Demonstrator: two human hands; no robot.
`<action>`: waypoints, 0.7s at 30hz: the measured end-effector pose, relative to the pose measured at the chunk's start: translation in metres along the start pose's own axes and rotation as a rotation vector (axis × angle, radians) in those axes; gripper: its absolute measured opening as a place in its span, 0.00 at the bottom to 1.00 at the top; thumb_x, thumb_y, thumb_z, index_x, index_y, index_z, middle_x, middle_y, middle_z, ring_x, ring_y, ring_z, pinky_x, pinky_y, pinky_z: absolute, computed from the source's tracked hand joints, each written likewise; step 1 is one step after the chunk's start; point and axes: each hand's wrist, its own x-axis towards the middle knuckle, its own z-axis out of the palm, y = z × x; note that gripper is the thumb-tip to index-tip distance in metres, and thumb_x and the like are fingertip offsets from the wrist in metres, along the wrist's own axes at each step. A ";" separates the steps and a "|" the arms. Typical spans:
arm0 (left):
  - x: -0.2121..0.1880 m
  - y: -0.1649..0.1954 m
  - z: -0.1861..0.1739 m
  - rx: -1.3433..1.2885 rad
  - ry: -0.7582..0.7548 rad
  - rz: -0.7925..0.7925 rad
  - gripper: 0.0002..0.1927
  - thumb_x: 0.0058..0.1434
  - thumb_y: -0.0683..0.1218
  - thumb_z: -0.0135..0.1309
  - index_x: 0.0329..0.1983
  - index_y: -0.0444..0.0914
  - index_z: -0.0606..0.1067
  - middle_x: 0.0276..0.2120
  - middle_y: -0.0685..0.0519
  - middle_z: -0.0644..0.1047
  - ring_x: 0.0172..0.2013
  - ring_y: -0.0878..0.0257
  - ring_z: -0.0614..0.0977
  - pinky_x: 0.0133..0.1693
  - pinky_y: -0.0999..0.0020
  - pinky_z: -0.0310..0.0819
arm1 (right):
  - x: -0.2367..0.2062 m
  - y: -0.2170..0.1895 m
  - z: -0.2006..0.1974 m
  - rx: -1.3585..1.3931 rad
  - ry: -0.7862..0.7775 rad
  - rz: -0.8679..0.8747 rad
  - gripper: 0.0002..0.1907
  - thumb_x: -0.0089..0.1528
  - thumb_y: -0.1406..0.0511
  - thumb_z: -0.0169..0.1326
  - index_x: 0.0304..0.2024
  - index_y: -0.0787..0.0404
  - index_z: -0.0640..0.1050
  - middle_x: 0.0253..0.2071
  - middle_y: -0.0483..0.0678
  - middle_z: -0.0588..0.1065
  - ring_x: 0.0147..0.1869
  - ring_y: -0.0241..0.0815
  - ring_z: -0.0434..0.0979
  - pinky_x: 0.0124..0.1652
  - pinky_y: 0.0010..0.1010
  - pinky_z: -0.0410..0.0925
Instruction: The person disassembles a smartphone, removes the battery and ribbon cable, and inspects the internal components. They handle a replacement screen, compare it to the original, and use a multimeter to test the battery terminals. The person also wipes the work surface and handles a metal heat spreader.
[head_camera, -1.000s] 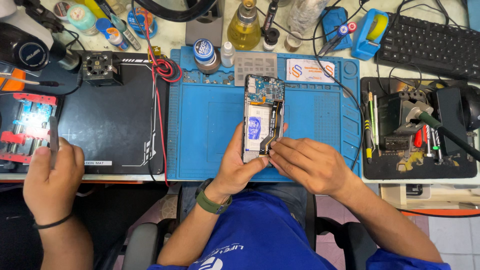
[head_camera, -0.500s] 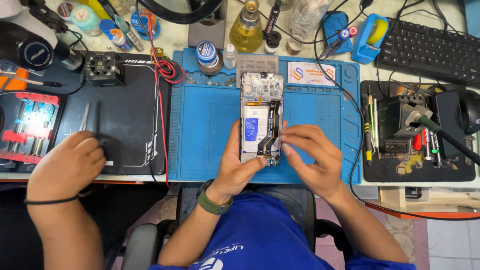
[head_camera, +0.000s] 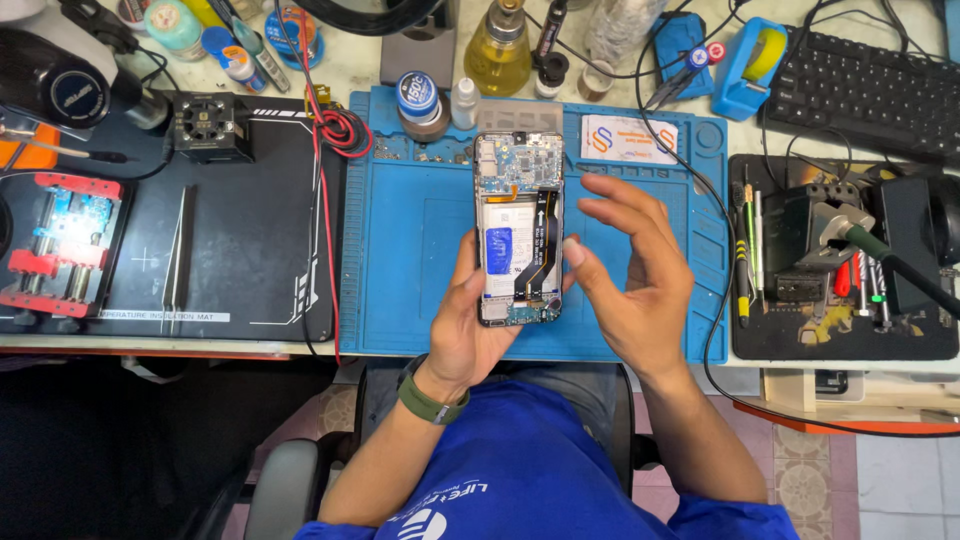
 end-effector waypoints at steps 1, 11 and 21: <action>0.001 0.001 0.001 -0.036 0.004 0.010 0.31 0.74 0.53 0.43 0.74 0.37 0.53 0.70 0.40 0.64 0.70 0.45 0.68 0.70 0.45 0.67 | -0.001 0.000 -0.001 -0.155 -0.009 -0.131 0.16 0.60 0.71 0.63 0.51 0.65 0.78 0.62 0.53 0.73 0.66 0.49 0.73 0.56 0.37 0.70; -0.001 0.005 -0.009 0.134 -0.045 -0.029 0.44 0.56 0.31 0.44 0.76 0.41 0.48 0.72 0.39 0.61 0.75 0.48 0.64 0.71 0.53 0.65 | -0.016 0.014 -0.007 -0.601 -0.347 -0.649 0.16 0.54 0.70 0.67 0.45 0.64 0.81 0.47 0.50 0.78 0.52 0.51 0.78 0.46 0.38 0.73; -0.007 0.000 -0.023 0.428 -0.112 0.020 0.47 0.58 0.29 0.43 0.80 0.39 0.42 0.74 0.38 0.61 0.72 0.53 0.67 0.67 0.61 0.68 | -0.005 0.015 -0.016 -0.665 -0.462 -0.911 0.17 0.56 0.70 0.66 0.45 0.73 0.79 0.46 0.57 0.78 0.47 0.51 0.81 0.44 0.37 0.76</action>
